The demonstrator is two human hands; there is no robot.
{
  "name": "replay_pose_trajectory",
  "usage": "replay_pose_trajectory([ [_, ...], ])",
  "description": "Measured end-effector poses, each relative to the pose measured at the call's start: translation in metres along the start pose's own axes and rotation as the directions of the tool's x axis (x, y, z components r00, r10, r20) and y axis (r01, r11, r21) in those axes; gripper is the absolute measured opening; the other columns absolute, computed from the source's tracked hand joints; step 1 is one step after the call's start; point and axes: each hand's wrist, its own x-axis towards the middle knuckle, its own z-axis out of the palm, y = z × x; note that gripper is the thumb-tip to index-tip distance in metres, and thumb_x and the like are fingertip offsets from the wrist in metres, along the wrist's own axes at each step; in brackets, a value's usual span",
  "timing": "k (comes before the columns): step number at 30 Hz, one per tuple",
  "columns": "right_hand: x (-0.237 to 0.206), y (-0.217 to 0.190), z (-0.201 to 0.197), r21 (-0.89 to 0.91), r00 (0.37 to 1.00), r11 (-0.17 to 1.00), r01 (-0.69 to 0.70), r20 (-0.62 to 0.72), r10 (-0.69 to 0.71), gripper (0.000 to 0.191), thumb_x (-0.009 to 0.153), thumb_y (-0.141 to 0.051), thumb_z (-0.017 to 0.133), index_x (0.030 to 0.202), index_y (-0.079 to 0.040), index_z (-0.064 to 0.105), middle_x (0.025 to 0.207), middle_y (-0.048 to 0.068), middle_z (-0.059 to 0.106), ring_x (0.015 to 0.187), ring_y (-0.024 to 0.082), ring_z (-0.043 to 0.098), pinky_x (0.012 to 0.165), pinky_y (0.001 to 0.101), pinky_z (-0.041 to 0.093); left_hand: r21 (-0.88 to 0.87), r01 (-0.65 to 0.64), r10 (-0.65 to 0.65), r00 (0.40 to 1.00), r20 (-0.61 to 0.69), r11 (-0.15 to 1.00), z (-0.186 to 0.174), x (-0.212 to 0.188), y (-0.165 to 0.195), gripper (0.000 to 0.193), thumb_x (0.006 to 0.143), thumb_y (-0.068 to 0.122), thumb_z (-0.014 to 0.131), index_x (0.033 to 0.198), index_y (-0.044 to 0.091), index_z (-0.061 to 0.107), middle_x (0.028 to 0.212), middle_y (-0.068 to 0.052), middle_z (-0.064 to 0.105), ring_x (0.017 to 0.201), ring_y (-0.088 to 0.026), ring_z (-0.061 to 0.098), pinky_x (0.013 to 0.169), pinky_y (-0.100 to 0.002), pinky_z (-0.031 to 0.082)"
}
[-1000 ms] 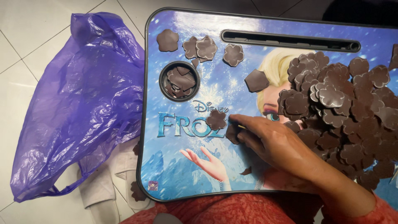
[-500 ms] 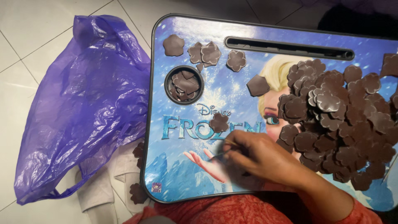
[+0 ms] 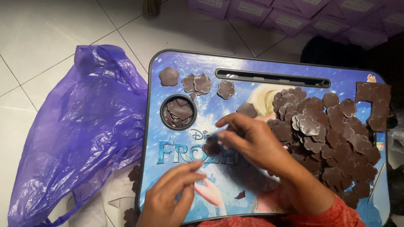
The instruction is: The person sits on the floor and uses a small stick to apply adhesive to the edges of flower-shaped craft pieces. They then press the pieces together to form small clusters and place them on a Frozen-themed tray. The person repeats this process with multiple pieces throughout the clip.
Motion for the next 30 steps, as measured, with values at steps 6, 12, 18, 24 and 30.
replay_pose_trajectory([
  [6,-0.008,0.023,-0.040,0.004,0.963,1.000,-0.012,-0.269,0.013,0.023,0.093,-0.014,0.068,0.114,-0.005,0.072,0.088,0.009,0.078,0.079,0.013,0.072,0.070,0.0294,0.057,0.298,-0.340,0.323,0.940,0.107,0.892,0.015,0.111,-0.002,0.023,0.090,0.006,0.069,0.113,0.005,0.069,0.110,-0.009,0.069,0.102,-0.032,0.069,0.086,-0.042,0.055],
  [12,-0.015,0.035,-0.037,-0.553,0.931,0.817,0.163,-0.188,-0.313,0.035,0.087,-0.011,0.067,0.122,-0.012,0.071,0.101,0.016,0.074,0.095,0.036,0.070,0.082,0.0425,0.055,0.580,-0.295,0.281,0.953,0.116,0.760,0.075,0.189,-0.016,0.034,0.082,0.021,0.078,0.107,0.003,0.066,0.095,-0.015,0.062,0.082,-0.035,0.067,0.067,-0.045,0.055],
  [18,-0.006,0.036,-0.056,-0.509,0.912,0.848,0.149,-0.261,-0.317,0.035,0.089,-0.006,0.064,0.124,-0.006,0.068,0.107,0.019,0.072,0.096,0.038,0.070,0.080,0.0431,0.055,0.692,-0.291,0.308,0.946,0.104,0.661,0.090,0.194,-0.031,0.020,0.086,0.019,0.076,0.092,0.004,0.063,0.092,-0.014,0.064,0.077,-0.032,0.070,0.068,-0.041,0.058],
  [24,-0.004,0.039,-0.087,0.014,0.895,1.000,0.015,-0.447,-0.008,0.022,0.101,-0.010,0.062,0.119,-0.003,0.071,0.086,0.012,0.074,0.070,0.019,0.062,0.066,0.0313,0.051,0.301,-0.199,0.244,0.962,-0.120,0.933,0.089,0.169,-0.019,0.015,0.095,0.009,0.067,0.108,0.005,0.072,0.097,-0.013,0.073,0.086,-0.033,0.073,0.073,-0.043,0.057],
  [30,-0.003,0.047,-0.074,0.217,0.928,0.946,0.241,-0.337,-0.160,0.028,0.094,-0.007,0.063,0.122,-0.004,0.064,0.096,0.000,0.074,0.086,0.004,0.068,0.077,0.0200,0.055,-0.051,0.138,-0.144,0.977,-0.154,0.989,0.094,0.126,-0.006,0.020,0.092,0.018,0.069,0.108,0.007,0.068,0.101,-0.006,0.069,0.086,-0.023,0.078,0.074,-0.035,0.063],
])
